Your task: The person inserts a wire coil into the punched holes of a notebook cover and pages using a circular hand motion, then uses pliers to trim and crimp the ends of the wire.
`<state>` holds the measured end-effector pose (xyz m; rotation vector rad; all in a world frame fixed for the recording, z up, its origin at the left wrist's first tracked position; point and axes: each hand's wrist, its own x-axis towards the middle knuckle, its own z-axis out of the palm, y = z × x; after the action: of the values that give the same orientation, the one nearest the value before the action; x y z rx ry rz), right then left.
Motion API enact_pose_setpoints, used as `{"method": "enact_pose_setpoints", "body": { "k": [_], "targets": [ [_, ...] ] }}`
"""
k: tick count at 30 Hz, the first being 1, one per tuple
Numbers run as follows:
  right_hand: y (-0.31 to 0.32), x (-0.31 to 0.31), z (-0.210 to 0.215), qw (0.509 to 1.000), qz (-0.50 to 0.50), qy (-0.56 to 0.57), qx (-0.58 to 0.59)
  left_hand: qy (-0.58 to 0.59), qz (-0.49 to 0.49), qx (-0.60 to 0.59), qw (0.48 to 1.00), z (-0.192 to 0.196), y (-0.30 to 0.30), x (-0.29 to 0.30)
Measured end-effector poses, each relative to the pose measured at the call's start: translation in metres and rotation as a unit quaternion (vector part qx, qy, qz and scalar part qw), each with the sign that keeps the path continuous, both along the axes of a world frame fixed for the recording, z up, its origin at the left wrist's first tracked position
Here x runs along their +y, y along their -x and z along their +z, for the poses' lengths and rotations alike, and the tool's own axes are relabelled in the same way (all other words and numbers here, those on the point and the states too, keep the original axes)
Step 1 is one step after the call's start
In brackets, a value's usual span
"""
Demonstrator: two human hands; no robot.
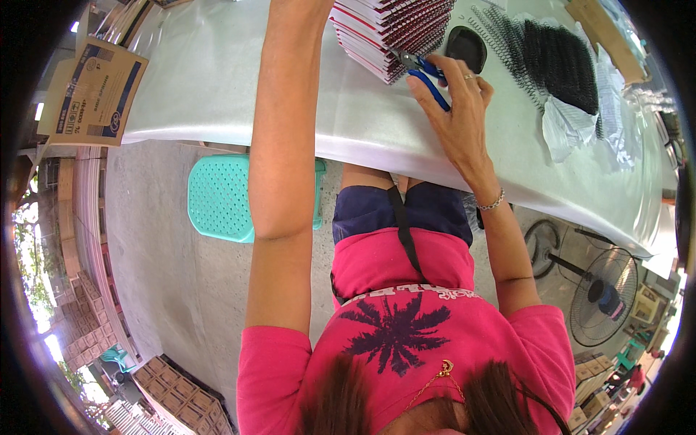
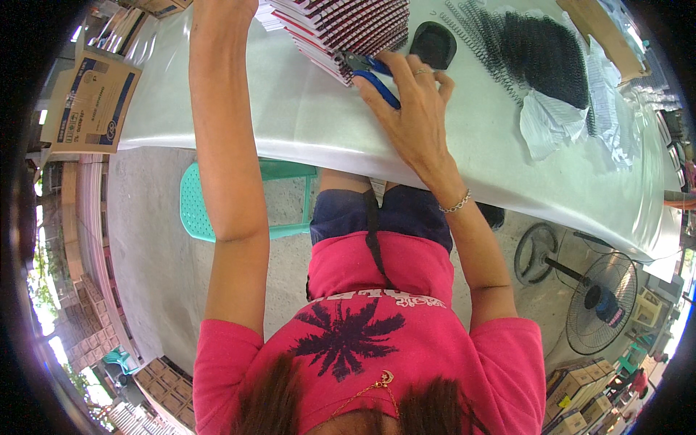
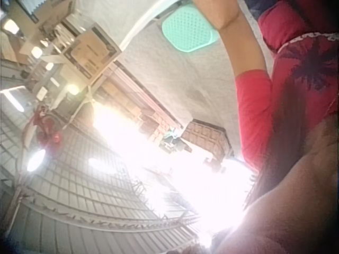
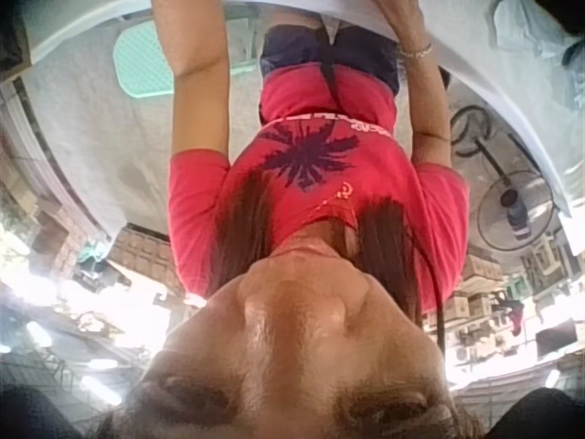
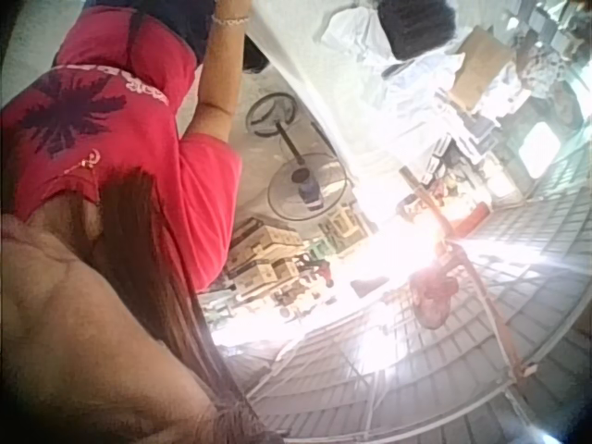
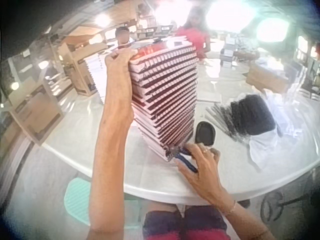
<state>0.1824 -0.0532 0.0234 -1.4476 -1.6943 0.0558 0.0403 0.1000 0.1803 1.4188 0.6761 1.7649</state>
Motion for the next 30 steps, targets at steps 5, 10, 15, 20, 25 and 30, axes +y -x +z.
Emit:
{"method": "enact_pose_setpoints", "body": {
  "k": [5,10,15,20,25,30],
  "targets": [
    [-0.023,0.008,0.028,0.791,0.224,0.392,0.413,-0.04,0.003,0.0,0.999,-0.002,-0.007,-0.022],
    [-0.003,-0.005,0.011,0.999,-0.002,0.032,0.003,-0.037,0.012,0.002,0.999,0.001,0.0,-0.011],
    [-0.005,-0.006,0.0,0.997,-0.049,-0.017,-0.058,-0.042,0.02,0.007,0.999,0.001,-0.002,-0.002],
    [-0.002,-0.005,0.001,0.995,-0.056,-0.038,-0.072,-0.04,0.004,-0.003,0.999,-0.002,-0.006,-0.017],
    [-0.001,-0.006,-0.004,0.996,-0.056,-0.03,-0.067,-0.012,0.0,-0.002,1.0,-0.001,-0.001,0.001],
    [0.0,-0.005,-0.002,0.994,-0.053,-0.042,-0.088,-0.015,-0.007,0.004,1.0,-0.002,-0.001,0.002]
  ]
}}
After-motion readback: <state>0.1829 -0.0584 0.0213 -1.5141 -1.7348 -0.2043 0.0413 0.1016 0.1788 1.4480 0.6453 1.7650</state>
